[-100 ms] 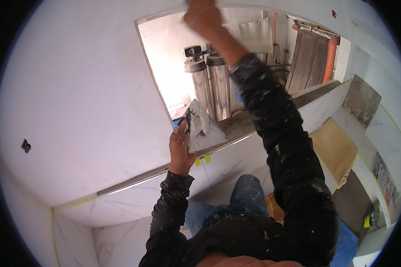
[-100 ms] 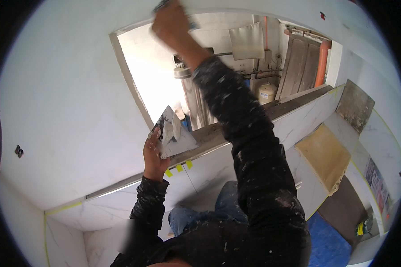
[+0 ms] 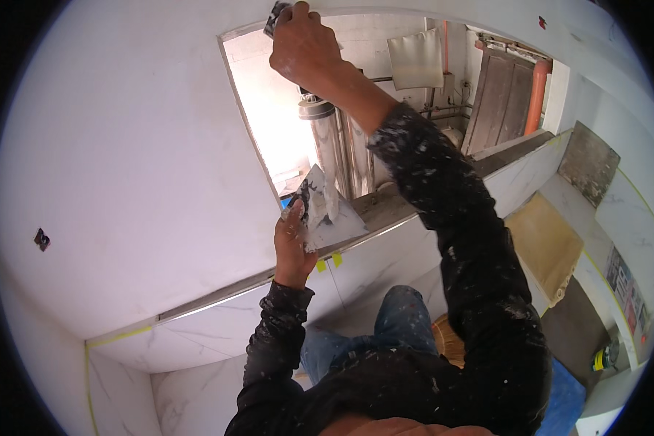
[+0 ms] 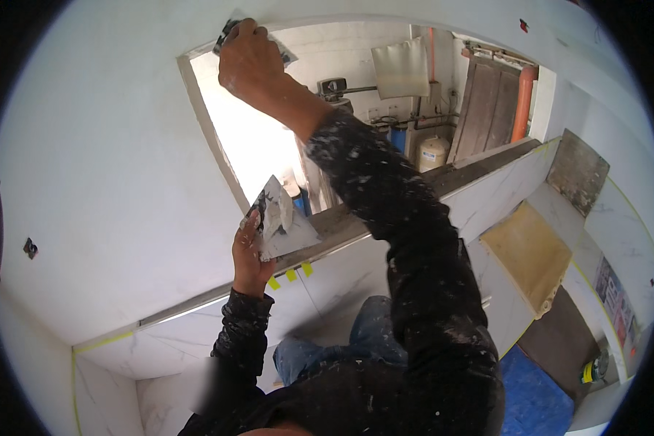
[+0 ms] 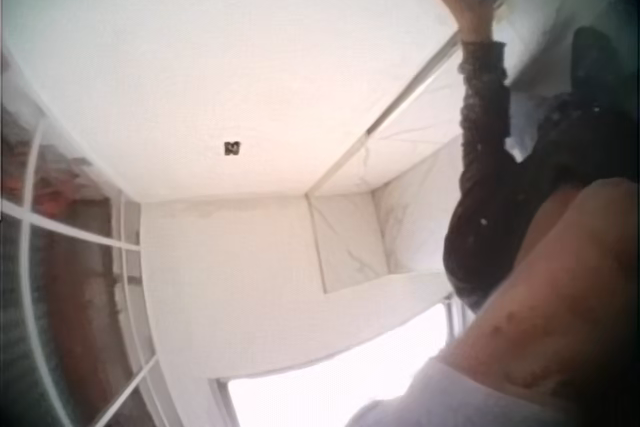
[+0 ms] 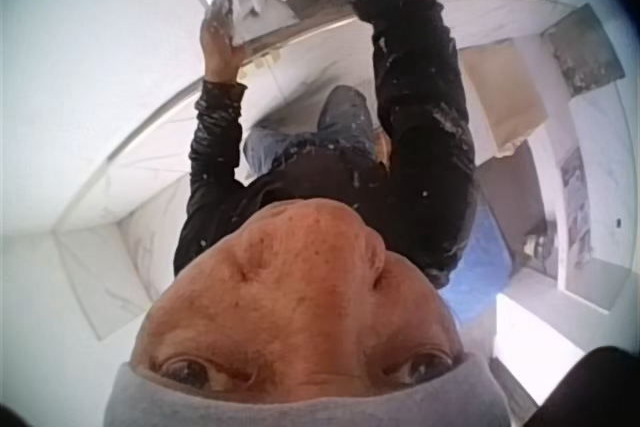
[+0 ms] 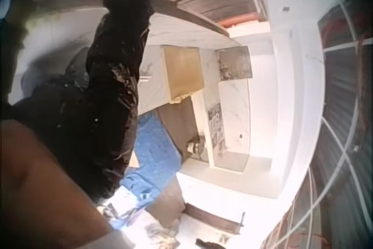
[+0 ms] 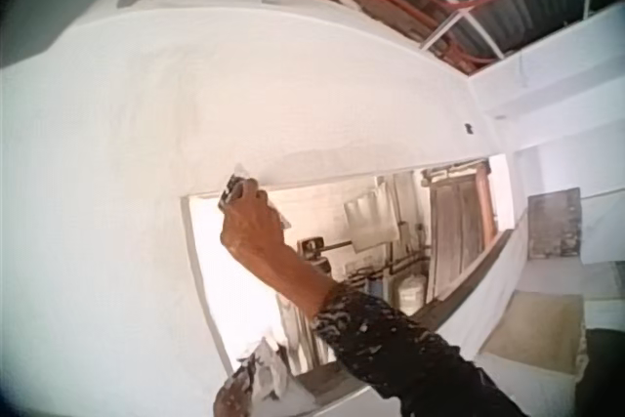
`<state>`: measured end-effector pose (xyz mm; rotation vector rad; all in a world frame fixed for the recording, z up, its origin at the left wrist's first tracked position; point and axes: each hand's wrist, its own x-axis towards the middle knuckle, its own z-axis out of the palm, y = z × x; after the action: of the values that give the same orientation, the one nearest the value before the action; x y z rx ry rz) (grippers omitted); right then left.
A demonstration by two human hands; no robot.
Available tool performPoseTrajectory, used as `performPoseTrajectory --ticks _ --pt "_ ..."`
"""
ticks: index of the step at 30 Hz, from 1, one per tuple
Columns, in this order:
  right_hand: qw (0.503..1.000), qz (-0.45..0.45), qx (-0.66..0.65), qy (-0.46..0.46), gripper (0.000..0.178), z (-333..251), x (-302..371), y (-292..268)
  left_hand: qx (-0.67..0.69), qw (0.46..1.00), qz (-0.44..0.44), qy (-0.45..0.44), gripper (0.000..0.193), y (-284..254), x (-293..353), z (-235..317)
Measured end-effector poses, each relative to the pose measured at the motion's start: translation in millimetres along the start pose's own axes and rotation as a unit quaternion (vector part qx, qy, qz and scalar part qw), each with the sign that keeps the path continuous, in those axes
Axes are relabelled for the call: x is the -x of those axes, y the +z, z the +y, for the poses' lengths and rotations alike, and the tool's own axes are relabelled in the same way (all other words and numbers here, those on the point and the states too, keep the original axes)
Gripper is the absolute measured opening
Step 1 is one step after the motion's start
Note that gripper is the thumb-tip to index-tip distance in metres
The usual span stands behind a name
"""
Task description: The person applies plaster to a wall using a trowel and hawk, smoothing the surface in repeated strokes. The person works on the wall above a counter, occasionally repositioning to reach different areas.
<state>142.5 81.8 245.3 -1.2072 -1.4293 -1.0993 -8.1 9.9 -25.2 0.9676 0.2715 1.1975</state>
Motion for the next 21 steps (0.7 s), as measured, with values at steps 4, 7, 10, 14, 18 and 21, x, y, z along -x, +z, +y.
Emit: performPoseTrajectory --ticks 4,7,10,14,18,21 --pt "0.998 0.046 -0.027 0.022 0.029 105 -18 -3 -0.067 0.994 -0.036 0.078 0.036 -28 8 -8" --pt "0.978 0.131 0.164 -0.006 0.011 224 -39 -40 0.045 0.999 0.013 -0.001 0.035 -52 29 5" --pt "0.956 0.107 0.247 -0.112 0.018 236 -58 -39 0.058 0.997 0.04 -0.044 0.034 -59 47 25" --pt "0.994 0.058 0.073 0.061 0.025 68 -27 18 0.093 0.993 0.04 -0.055 0.032 -72 43 16" --pt "0.99 -0.018 -0.103 -0.094 0.04 5 3 -23 0.104 0.992 0.041 -0.062 0.031 -47 32 -3" --pt "0.982 0.098 -0.145 -0.072 0.026 41 28 -42 -0.002 1.0 0.016 -0.024 0.031 -38 39 0"
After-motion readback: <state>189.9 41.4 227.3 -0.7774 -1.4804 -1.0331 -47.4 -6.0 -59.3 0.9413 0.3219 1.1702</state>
